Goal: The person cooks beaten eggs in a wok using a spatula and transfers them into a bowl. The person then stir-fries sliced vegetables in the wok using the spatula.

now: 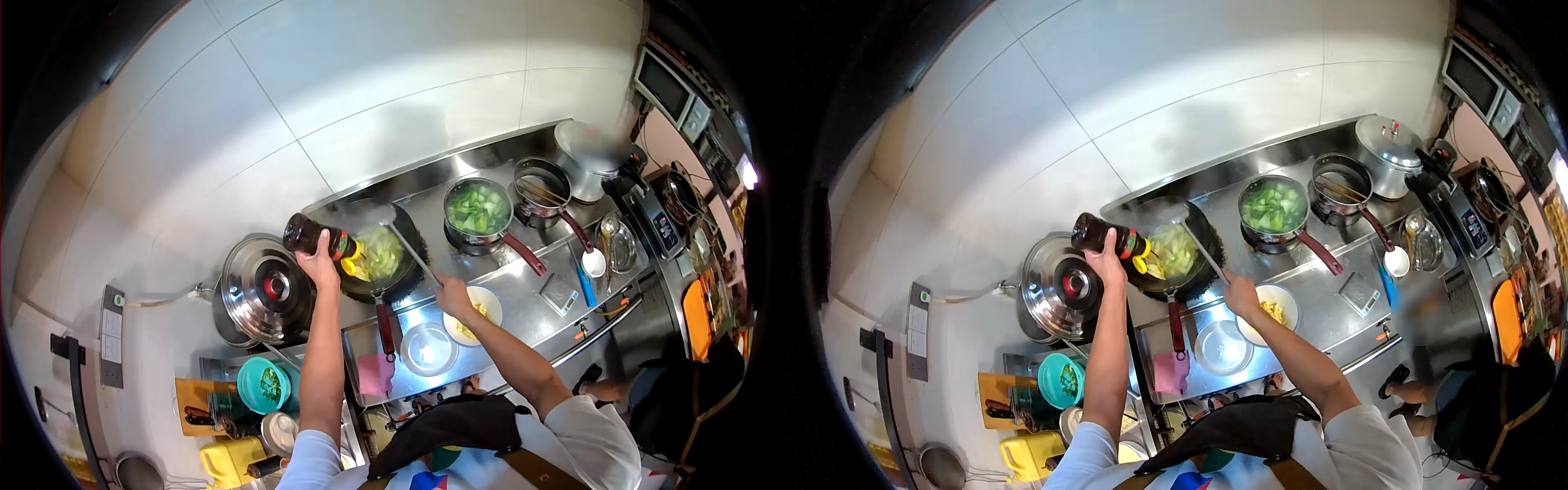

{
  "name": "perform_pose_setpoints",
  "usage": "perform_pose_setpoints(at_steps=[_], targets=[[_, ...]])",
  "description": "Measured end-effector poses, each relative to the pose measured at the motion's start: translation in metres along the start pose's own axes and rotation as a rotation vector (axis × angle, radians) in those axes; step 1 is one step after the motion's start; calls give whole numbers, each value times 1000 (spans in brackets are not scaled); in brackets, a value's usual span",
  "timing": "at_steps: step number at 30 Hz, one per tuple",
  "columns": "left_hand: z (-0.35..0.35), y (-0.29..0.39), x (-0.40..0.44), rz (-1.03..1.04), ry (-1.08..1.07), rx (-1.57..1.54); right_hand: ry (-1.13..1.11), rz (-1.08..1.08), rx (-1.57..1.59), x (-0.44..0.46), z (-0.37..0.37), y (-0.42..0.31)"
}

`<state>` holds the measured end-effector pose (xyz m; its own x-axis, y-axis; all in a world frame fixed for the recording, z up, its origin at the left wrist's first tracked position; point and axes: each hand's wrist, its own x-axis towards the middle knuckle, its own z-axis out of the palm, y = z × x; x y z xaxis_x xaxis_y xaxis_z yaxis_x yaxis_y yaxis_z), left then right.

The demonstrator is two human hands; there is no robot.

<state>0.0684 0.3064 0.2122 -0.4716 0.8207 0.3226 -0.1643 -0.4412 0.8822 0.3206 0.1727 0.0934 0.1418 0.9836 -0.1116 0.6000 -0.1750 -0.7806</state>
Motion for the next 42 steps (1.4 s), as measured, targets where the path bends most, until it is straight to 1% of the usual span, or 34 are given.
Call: perform_pose_setpoints(at_steps=[3,5,6,9,11,13,15,18,19,21,22,24,25,26,27,28,29,31,32,33,35,36,37,38,39,40,41,42], targets=[[21,4,18,72,1,65,98,-87,86,-3,-20,-25],[27,12,30,59,9,36,83,-130,76,2,-18,-22],[26,13,36,87,8,17,72,-154,71,3,-19,-25],[15,13,40,92,37,-41,2,-128,-17,-1,-18,-30],[7,12,34,40,51,-89,-6,-105,-53,3,-4,-21],[4,12,26,-25,111,-188,-5,-93,-92,9,10,-13],[-7,7,26,-38,126,-284,5,-88,-128,12,20,-7],[-25,1,26,-130,228,-433,-2,-45,-161,16,30,-6],[-36,-5,30,-170,253,-494,63,-123,-224,18,38,-2],[-58,-14,37,-277,386,-632,191,-279,-348,18,52,4],[-70,-15,38,-382,413,-732,118,-311,-257,14,48,-11],[-92,-13,30,-400,352,-845,-38,-372,-77,5,49,-49],[-100,-8,22,-403,323,-881,-165,-252,103,5,65,-61],[-105,0,13,-399,330,-902,-469,69,617,-5,66,-88],[-109,12,1,-393,340,-924,-522,149,803,-12,71,-115],[-114,24,-11,-382,353,-948,-489,186,920,-18,78,-141],[-121,33,-22,-357,327,-896,-460,223,1031,-22,83,-161],[-140,54,-48,-292,280,-747,-347,22,755,-20,90,-188],[-152,63,-62,-212,247,-607,-298,-88,621,-25,98,-201],[-151,90,-77,-141,295,-536,-211,-431,336,-45,88,-215],[-185,123,-94,-69,322,-437,-393,-549,338,-60,97,-205],[-205,133,-102,-44,387,-362,-497,-591,297,-65,99,-196],[-226,142,-111,26,448,-291,-609,-639,259,-67,102,-186],[-252,154,-123,79,500,-150,-669,-713,280,-72,93,-182],[-277,165,-135,117,549,-6,-817,-364,361,-83,76,-192],[-297,181,-145,208,606,108,-809,-320,396,-73,88,-163],[-319,201,-154,205,677,225,-819,-213,316,-68,81,-152],[-342,222,-164,188,731,332,-765,-318,314,-73,69,-147]])
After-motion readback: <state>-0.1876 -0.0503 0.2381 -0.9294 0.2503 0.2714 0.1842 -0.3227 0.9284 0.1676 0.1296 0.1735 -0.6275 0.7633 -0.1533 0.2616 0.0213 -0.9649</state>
